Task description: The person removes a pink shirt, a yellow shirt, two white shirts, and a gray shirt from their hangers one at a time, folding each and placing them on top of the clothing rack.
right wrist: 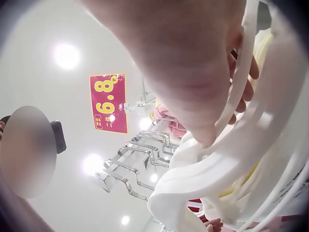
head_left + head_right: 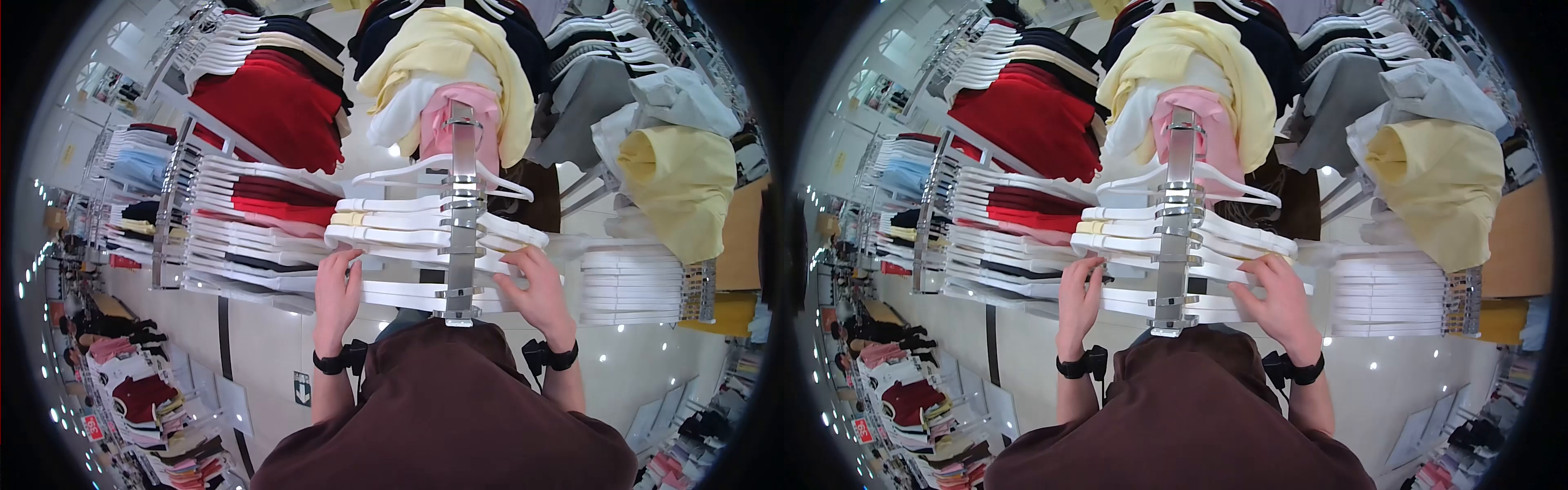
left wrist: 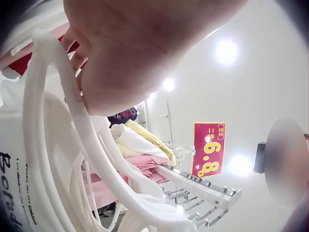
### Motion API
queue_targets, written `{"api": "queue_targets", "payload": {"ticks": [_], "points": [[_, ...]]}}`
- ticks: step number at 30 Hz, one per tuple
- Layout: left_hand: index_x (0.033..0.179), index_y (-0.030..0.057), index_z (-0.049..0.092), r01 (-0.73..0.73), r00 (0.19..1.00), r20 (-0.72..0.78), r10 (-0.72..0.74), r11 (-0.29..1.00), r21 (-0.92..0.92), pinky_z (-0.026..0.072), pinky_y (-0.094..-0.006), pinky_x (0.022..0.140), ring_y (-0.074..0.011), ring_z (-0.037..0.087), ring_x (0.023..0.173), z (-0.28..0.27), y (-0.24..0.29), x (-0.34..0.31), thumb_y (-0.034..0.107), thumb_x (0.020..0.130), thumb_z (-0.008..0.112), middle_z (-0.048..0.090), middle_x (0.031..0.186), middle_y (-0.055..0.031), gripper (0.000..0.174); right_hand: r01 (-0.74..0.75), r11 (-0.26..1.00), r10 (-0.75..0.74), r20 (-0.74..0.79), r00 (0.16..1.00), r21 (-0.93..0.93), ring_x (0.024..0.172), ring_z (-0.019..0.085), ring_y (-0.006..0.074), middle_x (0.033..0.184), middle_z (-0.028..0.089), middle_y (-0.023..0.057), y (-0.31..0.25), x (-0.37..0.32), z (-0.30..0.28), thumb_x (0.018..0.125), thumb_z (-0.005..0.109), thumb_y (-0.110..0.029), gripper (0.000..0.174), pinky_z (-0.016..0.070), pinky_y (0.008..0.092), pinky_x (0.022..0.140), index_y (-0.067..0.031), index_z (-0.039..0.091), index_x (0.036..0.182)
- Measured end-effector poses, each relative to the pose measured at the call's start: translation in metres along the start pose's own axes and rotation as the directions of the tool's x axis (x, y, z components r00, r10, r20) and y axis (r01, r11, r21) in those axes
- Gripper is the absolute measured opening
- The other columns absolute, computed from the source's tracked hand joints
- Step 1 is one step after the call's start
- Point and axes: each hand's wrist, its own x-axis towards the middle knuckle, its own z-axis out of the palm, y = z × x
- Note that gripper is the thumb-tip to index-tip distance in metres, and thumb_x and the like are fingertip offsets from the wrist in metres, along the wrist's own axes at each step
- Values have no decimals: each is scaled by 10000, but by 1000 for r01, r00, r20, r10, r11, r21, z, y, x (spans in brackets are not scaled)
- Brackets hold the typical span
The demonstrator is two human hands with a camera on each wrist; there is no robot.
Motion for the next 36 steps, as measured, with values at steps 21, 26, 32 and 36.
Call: {"api": "queue_targets", "payload": {"ticks": [21,26,32,36], "points": [[1338,9,637,-55,980,-191,55,998,8,429,-453,1131,-392,562,1301,1,9,27,176,1062,573,621,1375,-214,330,-12,1000,12,-298,954,3,1128,628,351,1168,687,145,26,-12,-2,1000,673,-209,256,511,434,956,-22,709,1171],[1348,41,655,-156,983,-82,164,983,99,416,-474,1131,-398,546,1302,10,18,37,224,1061,588,619,1375,-195,347,18,998,-28,-198,980,-54,1070,616,357,1125,671,151,18,9,-7,1010,649,-178,225,501,442,938,-6,711,1142],[1306,23,663,-47,999,22,45,995,90,462,-488,1015,-379,582,1150,7,19,32,228,1050,604,652,1231,-183,334,-6,1000,6,-187,982,-1,1031,607,349,1081,665,142,29,16,4,1005,656,-179,223,498,434,922,-10,721,1135],[1243,1,659,-64,995,-75,73,991,114,471,-481,1003,-387,588,1129,20,16,32,239,1049,603,659,1176,-186,313,8,995,-33,-260,965,-95,1027,607,347,1075,664,139,29,26,-1,1005,659,-200,232,501,430,924,-17,731,1128]]}}
